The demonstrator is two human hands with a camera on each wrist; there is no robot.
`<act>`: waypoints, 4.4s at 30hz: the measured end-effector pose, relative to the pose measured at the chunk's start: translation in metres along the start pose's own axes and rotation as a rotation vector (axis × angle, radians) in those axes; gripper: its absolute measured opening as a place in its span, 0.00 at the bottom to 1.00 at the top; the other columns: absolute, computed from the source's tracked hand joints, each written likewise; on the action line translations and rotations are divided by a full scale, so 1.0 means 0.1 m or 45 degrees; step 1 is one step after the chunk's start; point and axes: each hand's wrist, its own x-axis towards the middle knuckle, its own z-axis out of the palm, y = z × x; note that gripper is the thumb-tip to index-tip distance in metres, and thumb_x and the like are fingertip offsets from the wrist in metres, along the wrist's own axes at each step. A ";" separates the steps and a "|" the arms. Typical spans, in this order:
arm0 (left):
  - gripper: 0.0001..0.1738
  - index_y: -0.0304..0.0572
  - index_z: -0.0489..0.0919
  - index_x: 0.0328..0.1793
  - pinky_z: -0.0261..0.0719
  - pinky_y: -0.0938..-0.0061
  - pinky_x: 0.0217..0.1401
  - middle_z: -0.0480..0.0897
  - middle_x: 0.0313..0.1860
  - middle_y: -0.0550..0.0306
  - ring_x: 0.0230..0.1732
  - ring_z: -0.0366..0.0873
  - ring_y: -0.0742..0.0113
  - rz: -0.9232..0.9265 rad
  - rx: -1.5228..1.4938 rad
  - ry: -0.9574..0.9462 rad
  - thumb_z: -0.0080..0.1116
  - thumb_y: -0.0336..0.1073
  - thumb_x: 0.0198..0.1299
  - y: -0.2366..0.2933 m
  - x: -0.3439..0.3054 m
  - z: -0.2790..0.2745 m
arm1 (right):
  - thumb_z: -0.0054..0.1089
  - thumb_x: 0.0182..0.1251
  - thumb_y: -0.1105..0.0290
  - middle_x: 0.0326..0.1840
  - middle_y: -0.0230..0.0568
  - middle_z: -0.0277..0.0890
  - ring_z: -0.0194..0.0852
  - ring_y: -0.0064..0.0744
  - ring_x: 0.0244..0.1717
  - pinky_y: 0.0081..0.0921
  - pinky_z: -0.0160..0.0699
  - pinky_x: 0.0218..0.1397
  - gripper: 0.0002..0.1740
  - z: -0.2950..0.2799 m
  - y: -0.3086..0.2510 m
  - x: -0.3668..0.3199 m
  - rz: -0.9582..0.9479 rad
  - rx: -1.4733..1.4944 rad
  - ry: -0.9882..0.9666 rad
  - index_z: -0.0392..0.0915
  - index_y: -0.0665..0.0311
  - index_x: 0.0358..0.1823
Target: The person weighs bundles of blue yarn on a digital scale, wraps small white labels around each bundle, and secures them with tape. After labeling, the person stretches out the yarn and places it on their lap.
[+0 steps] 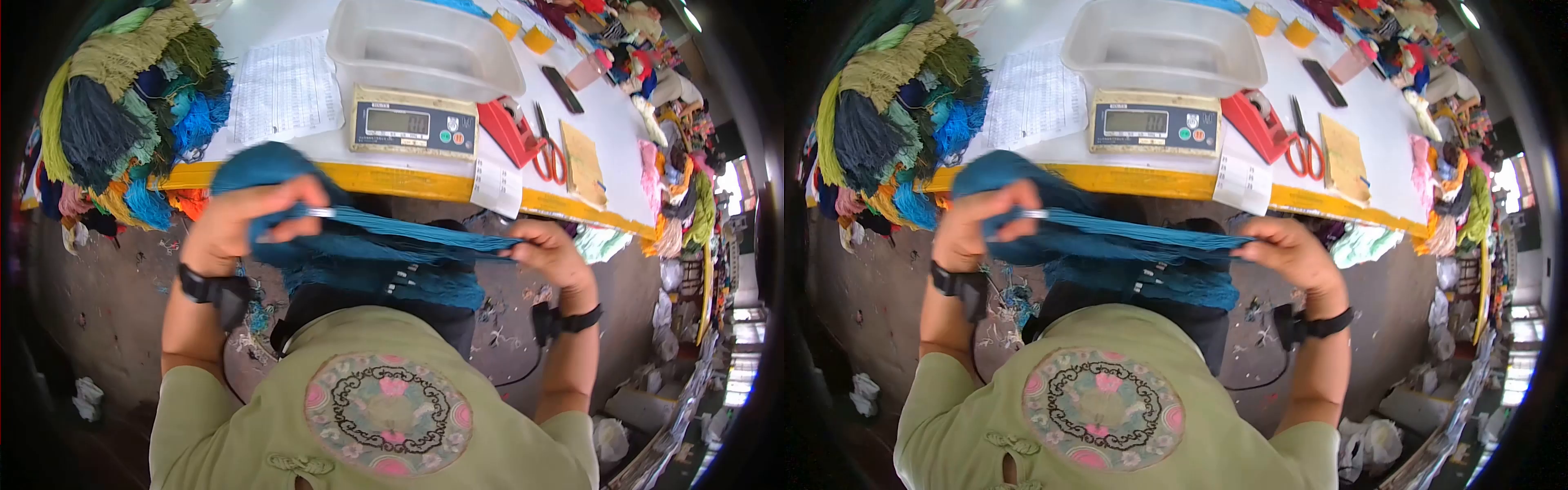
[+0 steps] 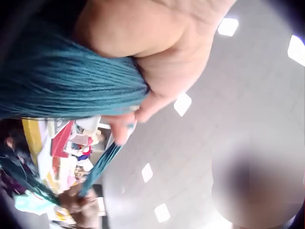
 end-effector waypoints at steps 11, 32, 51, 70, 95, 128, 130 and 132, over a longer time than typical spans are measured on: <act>0.09 0.38 0.78 0.41 0.67 0.84 0.31 0.87 0.38 0.50 0.37 0.83 0.71 0.103 0.568 0.809 0.56 0.37 0.69 0.46 -0.99 -0.94 | 0.64 0.70 0.58 0.19 0.23 0.67 0.63 0.22 0.22 0.23 0.60 0.28 0.15 -0.32 1.23 -0.99 0.779 -0.316 0.190 0.81 0.63 0.34; 0.38 0.33 0.65 0.76 0.68 0.64 0.73 0.72 0.72 0.49 0.71 0.70 0.63 0.423 -0.226 -0.060 0.56 0.54 0.71 0.16 0.16 0.55 | 0.68 0.65 0.76 0.40 0.25 0.69 0.61 0.12 0.33 0.15 0.60 0.34 0.06 1.33 -0.99 1.06 -0.651 0.126 0.237 0.78 0.65 0.38; 0.24 0.28 0.78 0.62 0.74 0.76 0.47 0.82 0.41 0.56 0.31 0.79 0.71 0.228 -0.023 -0.043 0.59 0.39 0.66 0.08 0.27 0.57 | 0.57 0.77 0.67 0.38 0.28 0.78 0.69 0.14 0.42 0.18 0.71 0.48 0.08 1.10 -0.87 0.89 -0.348 0.335 -0.050 0.76 0.64 0.47; 0.07 0.41 0.73 0.44 0.63 0.81 0.26 0.64 0.24 0.68 0.22 0.60 0.77 0.796 -0.540 0.998 0.49 0.34 0.75 0.84 -2.20 -3.59 | 0.59 0.73 0.60 0.17 0.20 0.58 0.51 0.14 0.14 0.18 0.45 0.17 0.11 -1.07 1.75 -1.22 0.792 0.023 0.892 0.77 0.57 0.34; 0.17 0.38 0.83 0.41 0.77 0.72 0.42 0.83 0.31 0.57 0.33 0.80 0.68 0.637 0.812 1.165 0.64 0.47 0.67 -0.57 0.74 -0.91 | 0.47 0.79 0.69 0.69 0.60 0.68 0.53 0.56 0.79 0.50 0.40 0.87 0.18 -0.57 -3.93 0.67 -1.516 0.275 0.960 0.72 0.77 0.60; 0.16 0.36 0.83 0.41 0.78 0.68 0.43 0.85 0.35 0.48 0.38 0.83 0.57 0.675 1.129 1.150 0.63 0.45 0.67 -0.56 0.67 -0.89 | 0.69 0.55 0.81 0.63 0.49 0.65 0.73 0.44 0.51 0.35 0.72 0.55 0.25 0.24 -0.58 1.10 -0.819 -1.241 0.908 0.77 0.62 0.57; 0.16 0.36 0.83 0.41 0.78 0.69 0.43 0.84 0.35 0.48 0.37 0.83 0.58 0.695 1.128 1.135 0.63 0.45 0.67 -0.52 0.65 -0.87 | 0.70 0.54 0.80 0.64 0.49 0.65 0.72 0.44 0.53 0.36 0.71 0.57 0.25 0.24 -0.58 1.18 -0.827 -1.256 0.922 0.77 0.62 0.56; 0.16 0.36 0.82 0.41 0.78 0.70 0.42 0.84 0.34 0.49 0.36 0.83 0.59 0.679 1.115 1.109 0.63 0.44 0.67 -0.44 0.61 -0.79 | 0.71 0.52 0.78 0.65 0.48 0.65 0.69 0.48 0.58 0.41 0.66 0.61 0.25 0.25 -0.60 1.27 -0.801 -1.269 0.930 0.78 0.59 0.54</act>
